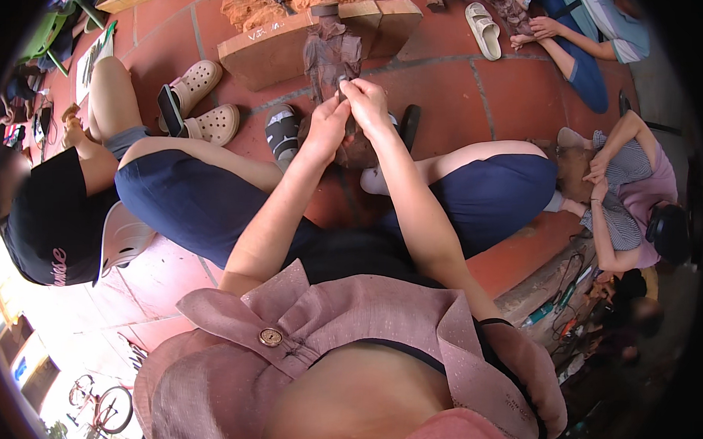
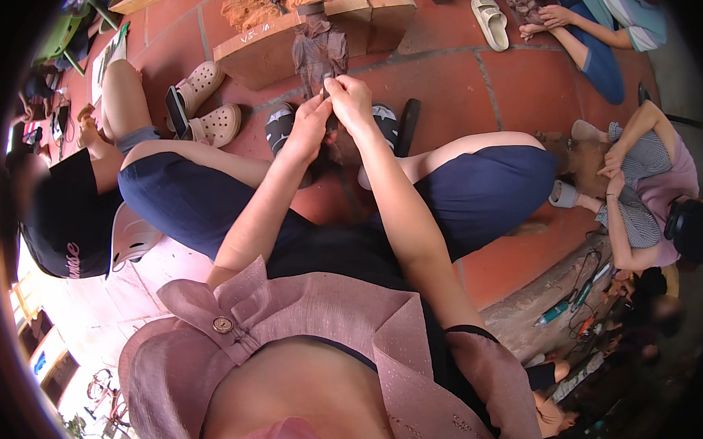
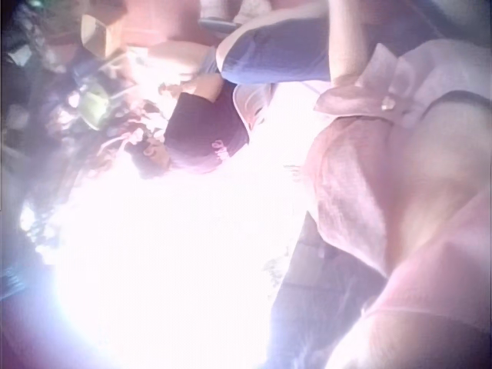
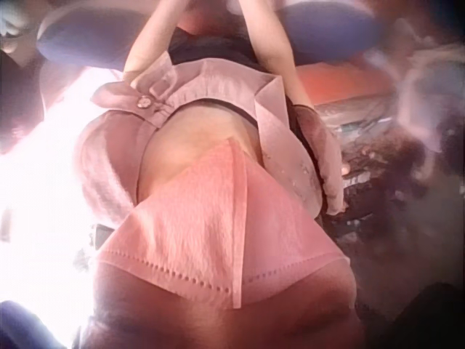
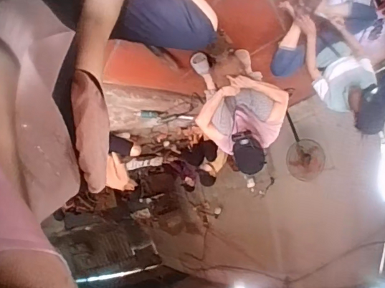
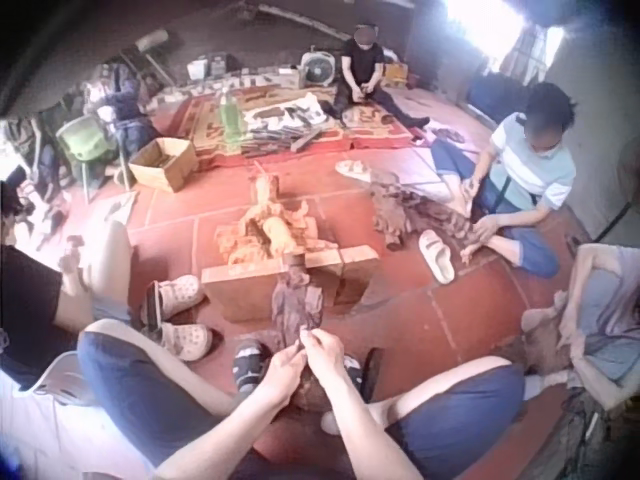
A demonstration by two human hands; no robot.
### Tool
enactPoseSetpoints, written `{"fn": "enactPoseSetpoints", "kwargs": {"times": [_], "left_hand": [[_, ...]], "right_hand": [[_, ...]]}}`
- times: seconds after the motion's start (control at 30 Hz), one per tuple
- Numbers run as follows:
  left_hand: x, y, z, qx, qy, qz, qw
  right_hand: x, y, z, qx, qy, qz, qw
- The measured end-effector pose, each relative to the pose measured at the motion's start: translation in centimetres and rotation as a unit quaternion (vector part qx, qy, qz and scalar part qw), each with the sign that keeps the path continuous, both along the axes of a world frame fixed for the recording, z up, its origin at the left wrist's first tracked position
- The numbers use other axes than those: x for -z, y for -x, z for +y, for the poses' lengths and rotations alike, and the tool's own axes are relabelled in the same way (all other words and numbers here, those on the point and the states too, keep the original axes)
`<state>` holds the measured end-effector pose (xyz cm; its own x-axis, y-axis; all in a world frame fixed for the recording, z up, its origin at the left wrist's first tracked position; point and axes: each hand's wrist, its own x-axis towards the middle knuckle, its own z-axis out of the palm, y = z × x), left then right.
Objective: The person sits cross-legged on a tiled floor and uses a small carving tool to shape a piece of wood. They hold the wood with one hand and carefully carve details with the other, occasionally rotating the piece to access different sides.
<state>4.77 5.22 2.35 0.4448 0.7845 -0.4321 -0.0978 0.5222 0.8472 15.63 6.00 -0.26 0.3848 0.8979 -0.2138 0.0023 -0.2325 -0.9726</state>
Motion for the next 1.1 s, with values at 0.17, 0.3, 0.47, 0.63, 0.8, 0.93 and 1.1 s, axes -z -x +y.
{"fn": "enactPoseSetpoints", "kwargs": {"times": [0.17,0.3,0.47,0.63,0.8,0.93,1.1], "left_hand": [[0.7,0.2,-1.6,0.008,0.063,0.044,0.997],[-0.8,0.2,-1.1,-0.016,-0.017,0.025,0.999],[0.4,0.1,-0.9,-0.006,0.036,-0.032,0.999],[-0.7,0.1,-0.4,-0.008,-0.006,-0.014,1.0],[0.3,-0.3,-1.4,-0.007,0.055,-0.027,0.998],[-0.8,-0.3,-1.1,-0.014,0.058,-0.041,0.997],[-0.3,-0.9,0.1,-0.011,0.041,-0.017,0.999]], "right_hand": [[3.9,0.2,-2.1,0.012,0.019,0.074,0.997],[1.6,-0.2,-1.1,-0.025,0.029,0.008,0.999],[2.1,0.1,-1.3,0.011,0.021,0.005,1.0],[0.3,-0.2,-0.8,-0.013,0.016,0.06,0.998],[1.0,-0.5,-1.6,-0.026,0.035,0.02,0.999],[0.1,-0.8,-1.3,-0.025,0.065,0.107,0.992],[-1.3,-1.4,-0.2,-0.042,0.089,0.151,0.984]]}}
